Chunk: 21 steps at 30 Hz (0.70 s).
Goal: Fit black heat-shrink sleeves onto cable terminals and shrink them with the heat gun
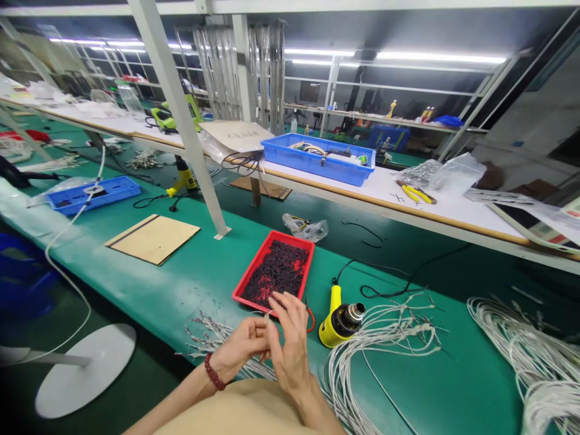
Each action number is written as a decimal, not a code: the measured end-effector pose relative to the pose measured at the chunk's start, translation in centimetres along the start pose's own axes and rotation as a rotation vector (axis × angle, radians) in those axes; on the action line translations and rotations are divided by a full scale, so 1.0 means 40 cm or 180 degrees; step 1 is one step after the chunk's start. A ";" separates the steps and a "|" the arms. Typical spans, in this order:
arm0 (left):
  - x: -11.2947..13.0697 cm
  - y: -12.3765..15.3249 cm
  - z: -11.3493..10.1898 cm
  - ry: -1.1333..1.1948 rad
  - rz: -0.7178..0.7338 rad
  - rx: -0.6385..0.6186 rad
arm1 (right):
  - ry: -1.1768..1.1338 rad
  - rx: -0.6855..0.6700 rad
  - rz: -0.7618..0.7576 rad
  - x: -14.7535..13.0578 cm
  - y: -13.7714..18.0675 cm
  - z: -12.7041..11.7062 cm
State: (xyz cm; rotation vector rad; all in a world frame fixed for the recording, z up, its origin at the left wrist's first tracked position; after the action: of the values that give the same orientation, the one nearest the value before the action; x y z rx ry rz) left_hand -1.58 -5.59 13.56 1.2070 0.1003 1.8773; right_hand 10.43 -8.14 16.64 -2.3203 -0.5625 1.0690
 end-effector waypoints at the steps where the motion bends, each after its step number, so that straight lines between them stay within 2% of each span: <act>1: -0.001 -0.002 0.003 0.0013 0.0034 0.0046 | 0.0044 -0.0056 -0.0156 0.002 0.001 0.004; 4: -0.007 -0.005 0.009 0.0006 0.0130 0.0191 | 0.0137 -0.0071 -0.0391 0.017 0.013 0.024; 6: -0.008 -0.003 0.004 -0.0049 0.0159 0.0215 | 0.0155 0.0053 -0.0323 0.033 0.026 0.037; 9: 0.003 0.010 -0.021 -0.0146 0.0226 0.0310 | 0.0117 0.0462 -0.0070 0.060 0.046 0.044; 13: 0.039 0.047 -0.044 -0.0096 0.0779 0.0955 | 0.0152 0.0799 -0.0165 0.089 0.056 0.037; 15: 0.054 0.062 -0.032 0.0063 0.0860 0.1070 | 0.0331 0.0931 -0.0338 0.094 0.051 0.039; 21: 0.069 0.068 0.029 0.0801 0.0725 0.1099 | 0.0468 0.1166 -0.0963 0.095 0.039 0.069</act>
State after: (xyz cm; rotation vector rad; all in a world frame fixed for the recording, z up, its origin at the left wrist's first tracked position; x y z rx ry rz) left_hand -2.80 -5.74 17.43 1.2425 0.4573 2.2741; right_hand 10.77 -6.44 12.01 -1.9036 -0.5828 0.7775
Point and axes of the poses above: each hand's wrist, its own y-axis away from the middle knuckle, its own z-axis out of the palm, x = y × z, the point moved 1 cm from there along -y, towards the middle knuckle, and after that the axes turned 13 degrees about -z, right-handed, at the moved point
